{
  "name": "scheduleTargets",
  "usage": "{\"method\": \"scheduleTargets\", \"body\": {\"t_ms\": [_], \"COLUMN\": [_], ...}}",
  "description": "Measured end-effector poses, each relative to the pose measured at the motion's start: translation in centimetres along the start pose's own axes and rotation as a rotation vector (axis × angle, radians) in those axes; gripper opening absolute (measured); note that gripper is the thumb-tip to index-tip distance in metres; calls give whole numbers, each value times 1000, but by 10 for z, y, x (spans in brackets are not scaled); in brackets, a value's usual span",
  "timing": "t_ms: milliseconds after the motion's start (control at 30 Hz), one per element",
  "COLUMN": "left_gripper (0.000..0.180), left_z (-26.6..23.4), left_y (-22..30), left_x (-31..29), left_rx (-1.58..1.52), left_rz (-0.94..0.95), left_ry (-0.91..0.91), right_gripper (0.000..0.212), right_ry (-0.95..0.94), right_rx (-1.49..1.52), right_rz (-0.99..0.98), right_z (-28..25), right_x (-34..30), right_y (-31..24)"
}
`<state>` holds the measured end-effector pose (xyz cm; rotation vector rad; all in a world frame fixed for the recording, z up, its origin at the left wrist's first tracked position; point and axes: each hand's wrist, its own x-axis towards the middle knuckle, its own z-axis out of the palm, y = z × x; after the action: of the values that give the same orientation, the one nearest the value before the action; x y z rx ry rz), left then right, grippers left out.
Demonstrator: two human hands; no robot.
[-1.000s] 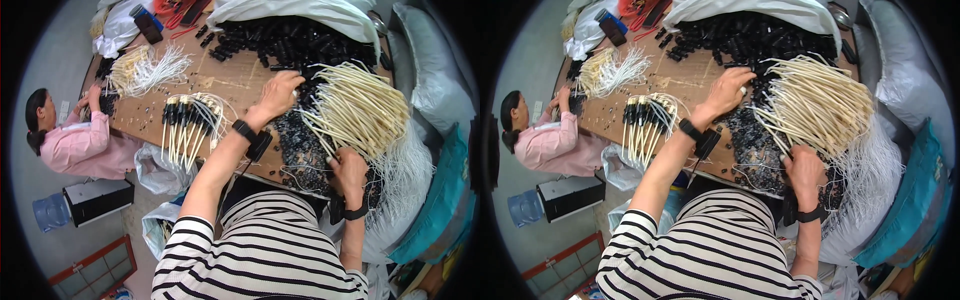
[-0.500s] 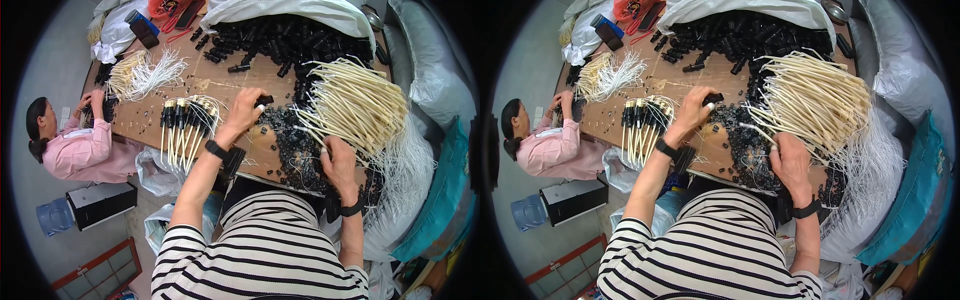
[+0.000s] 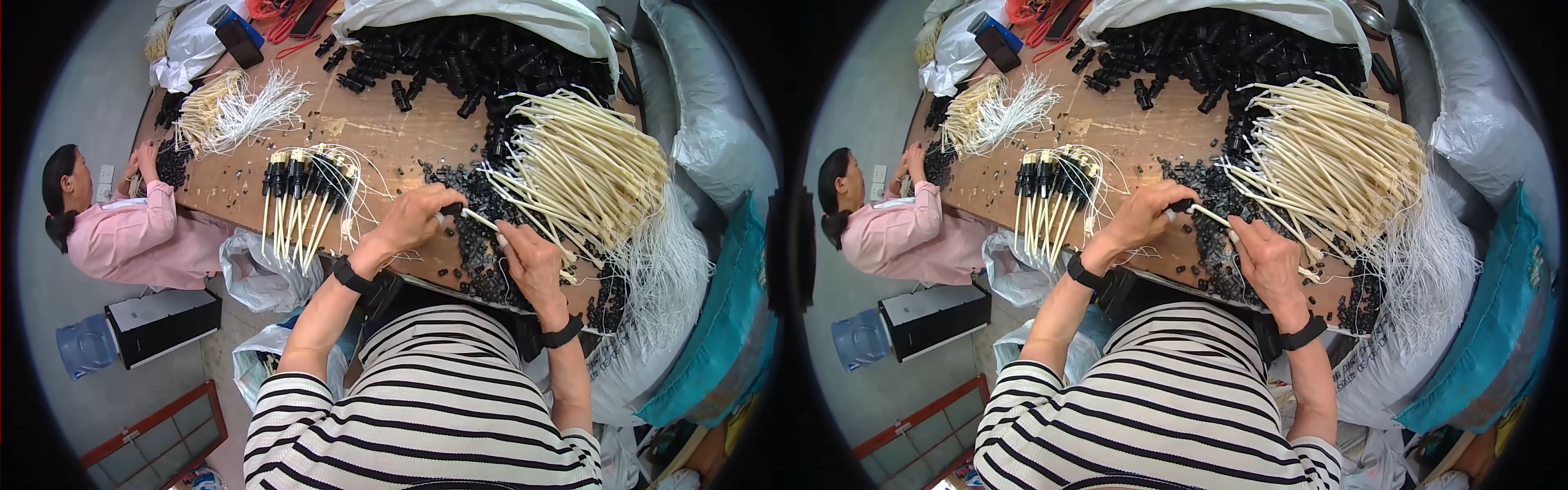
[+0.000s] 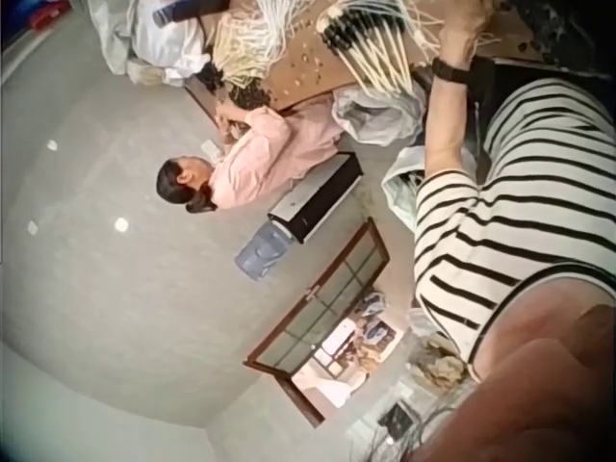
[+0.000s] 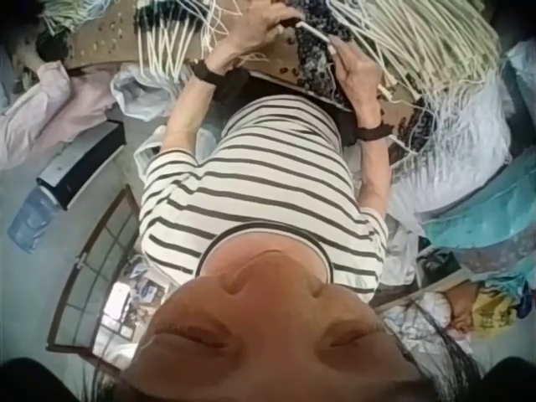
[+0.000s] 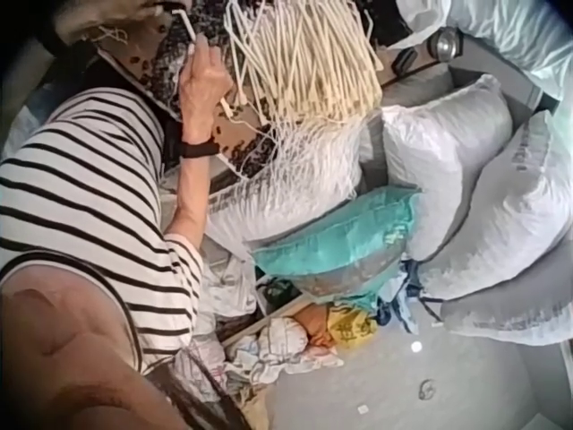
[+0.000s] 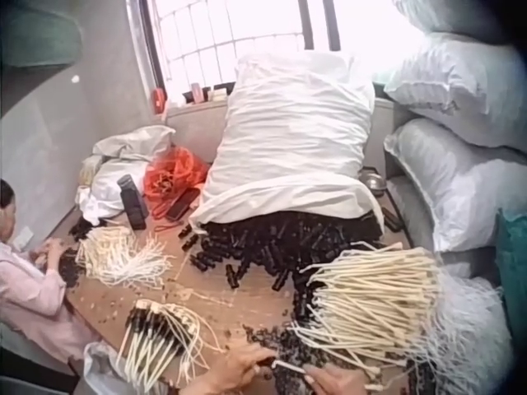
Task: The person is manually assembling small wiring harnesses or electronic connectors at a workbench.
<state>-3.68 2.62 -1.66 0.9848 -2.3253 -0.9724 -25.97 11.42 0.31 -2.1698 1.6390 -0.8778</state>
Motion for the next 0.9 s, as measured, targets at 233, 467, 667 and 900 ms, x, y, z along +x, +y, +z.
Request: {"method": "scheduleTargets", "body": {"t_ms": [233,467,667,900], "left_gripper": [40,36,36,42], "left_z": [12,24,27,6], "left_y": [6,16,28,7], "left_x": [-2,5,11,-18], "left_rx": [-37,13,319,231], "left_rz": [-135,67,281,72], "left_ry": [54,69,253,251], "right_gripper": [29,27,35,20], "right_ry": [-46,-30,-51,-191], "right_rx": [-165,-281,-384,187], "right_rz": [-99,-124,7,424], "right_z": [5,-7,-23,-39], "right_x": [-3,10,5,3], "right_y": [1,-3,12,31]}}
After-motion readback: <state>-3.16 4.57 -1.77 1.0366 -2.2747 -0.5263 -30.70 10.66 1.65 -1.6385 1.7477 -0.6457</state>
